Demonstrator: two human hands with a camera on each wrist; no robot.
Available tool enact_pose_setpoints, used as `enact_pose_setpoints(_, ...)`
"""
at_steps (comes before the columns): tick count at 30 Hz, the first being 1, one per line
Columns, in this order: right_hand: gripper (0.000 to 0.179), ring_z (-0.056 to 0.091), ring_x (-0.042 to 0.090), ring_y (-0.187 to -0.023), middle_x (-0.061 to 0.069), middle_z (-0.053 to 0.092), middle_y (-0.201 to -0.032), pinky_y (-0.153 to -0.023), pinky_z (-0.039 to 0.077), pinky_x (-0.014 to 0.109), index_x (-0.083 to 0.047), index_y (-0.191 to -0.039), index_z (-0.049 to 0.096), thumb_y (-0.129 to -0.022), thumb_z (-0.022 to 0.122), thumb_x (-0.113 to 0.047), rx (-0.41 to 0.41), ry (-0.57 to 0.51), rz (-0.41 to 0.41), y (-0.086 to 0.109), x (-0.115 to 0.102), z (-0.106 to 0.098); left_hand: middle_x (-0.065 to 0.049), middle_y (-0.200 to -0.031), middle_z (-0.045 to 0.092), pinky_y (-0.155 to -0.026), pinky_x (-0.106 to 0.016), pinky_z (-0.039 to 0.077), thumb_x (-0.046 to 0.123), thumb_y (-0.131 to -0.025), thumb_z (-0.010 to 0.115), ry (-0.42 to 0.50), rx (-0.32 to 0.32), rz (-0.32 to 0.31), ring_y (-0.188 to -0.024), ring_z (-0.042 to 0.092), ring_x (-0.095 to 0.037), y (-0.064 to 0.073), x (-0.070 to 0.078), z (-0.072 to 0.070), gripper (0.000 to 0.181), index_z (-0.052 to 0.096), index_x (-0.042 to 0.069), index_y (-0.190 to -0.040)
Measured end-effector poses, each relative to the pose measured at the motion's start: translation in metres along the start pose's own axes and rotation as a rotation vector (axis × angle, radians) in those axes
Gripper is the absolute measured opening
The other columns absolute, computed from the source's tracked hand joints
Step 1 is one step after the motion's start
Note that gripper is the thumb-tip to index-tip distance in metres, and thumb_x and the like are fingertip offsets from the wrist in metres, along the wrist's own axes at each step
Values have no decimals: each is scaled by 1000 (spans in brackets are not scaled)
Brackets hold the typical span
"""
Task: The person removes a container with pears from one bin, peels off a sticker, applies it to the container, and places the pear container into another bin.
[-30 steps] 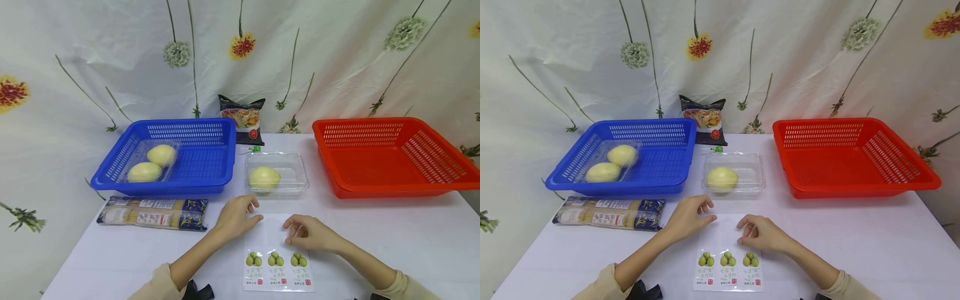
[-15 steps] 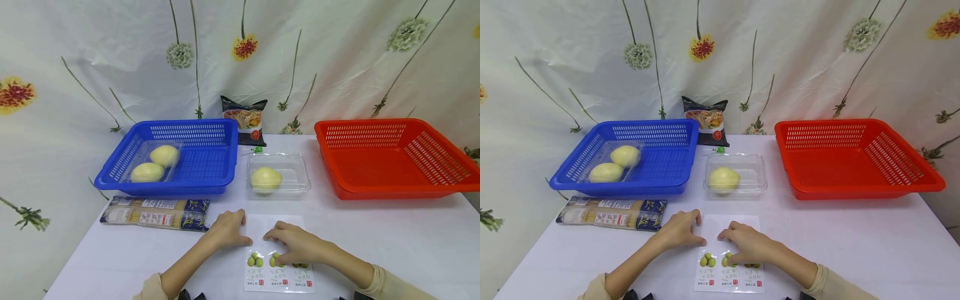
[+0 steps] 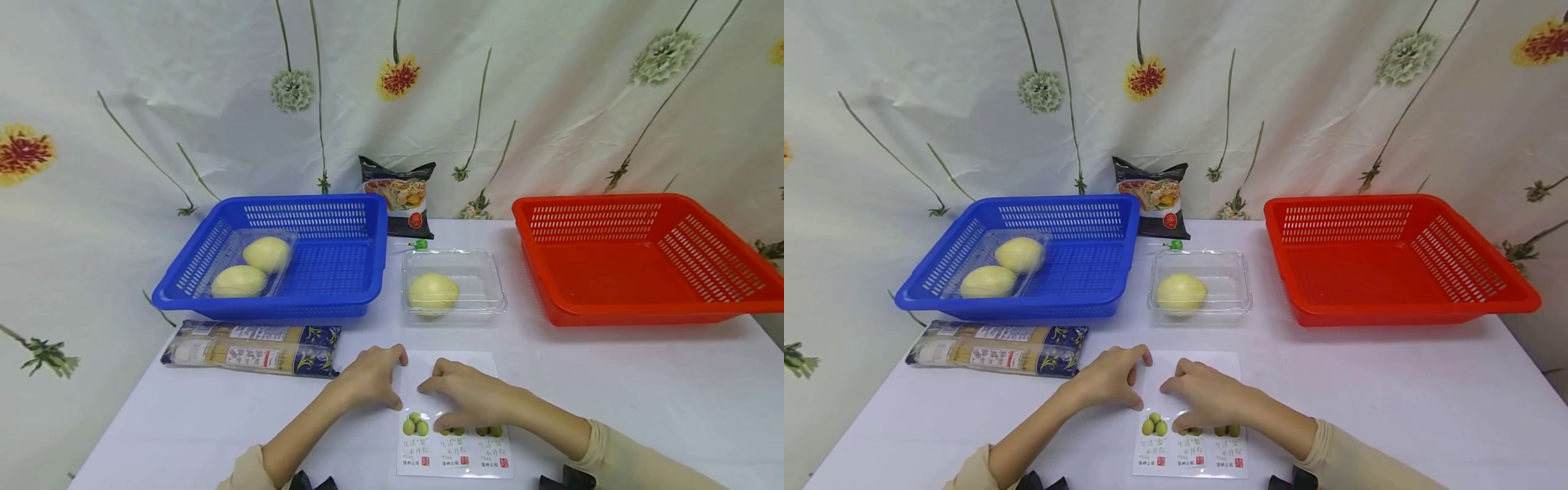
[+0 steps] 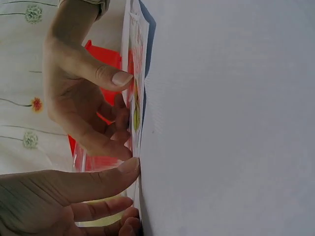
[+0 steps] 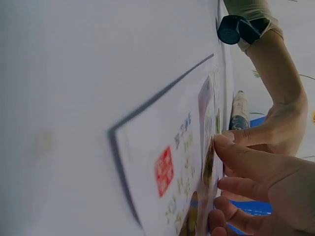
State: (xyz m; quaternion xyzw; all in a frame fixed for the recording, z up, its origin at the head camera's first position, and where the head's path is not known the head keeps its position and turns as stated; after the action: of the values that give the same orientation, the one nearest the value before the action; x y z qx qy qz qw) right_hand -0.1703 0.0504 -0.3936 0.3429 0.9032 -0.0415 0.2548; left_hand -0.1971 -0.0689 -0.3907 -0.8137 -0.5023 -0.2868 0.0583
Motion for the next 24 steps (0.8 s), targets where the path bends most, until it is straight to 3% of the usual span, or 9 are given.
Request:
enact_pose_setpoints(6,51,47,7,-92,-5,51,-103,-84,45,23,-7,-121,63,-77,78,-28,-9,28,-41,-16,-7,4,2,-65,50,-59,-28,38,1,-58,84,8,-64,57,-65,45,-14,-2,-1,-2,53,57,6,-103)
enact_pose_setpoints(10,50,46,5,-94,-6,52,-105,-88,44,23,-8,-121,64,-76,78,-26,-43,35,-103,-23,-14,7,3,-63,50,-56,-25,37,1,-58,83,32,-81,98,-61,45,-13,-4,-5,-4,52,57,7,-103)
enact_pose_setpoints(18,36,47,2,-94,-8,52,-101,-86,43,19,-12,-110,70,-77,78,-23,-62,21,-137,-29,-18,9,4,-61,50,-57,-25,37,4,-60,84,59,-46,84,-61,45,-12,-4,-14,-8,46,59,6,-98)
enact_pose_setpoints(21,41,49,7,-99,-7,53,-103,-90,43,22,-12,-111,69,-74,80,-27,-62,39,-114,-30,-14,4,2,-64,54,-58,-24,41,-1,-63,81,170,-25,85,-61,49,-11,-2,-16,-11,36,59,3,-91)
enact_pose_setpoints(24,52,49,13,-103,-2,54,-107,-90,44,27,-13,-114,67,-68,83,-31,-40,97,-73,-31,-6,-3,-6,-75,59,-58,-24,49,-4,-69,76,366,-29,52,-63,56,-12,-1,-22,-13,30,58,-3,-93)
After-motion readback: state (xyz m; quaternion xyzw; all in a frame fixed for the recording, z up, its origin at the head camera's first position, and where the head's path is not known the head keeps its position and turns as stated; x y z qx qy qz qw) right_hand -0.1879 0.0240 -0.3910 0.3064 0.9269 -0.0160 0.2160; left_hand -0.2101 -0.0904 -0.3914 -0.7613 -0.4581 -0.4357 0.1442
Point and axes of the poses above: each hand's wrist, its own y-axis away from the middle knuckle, its own z-axis out of the palm, x = y × z, the point moved 7 cm from there along -y, towards the middle knuckle
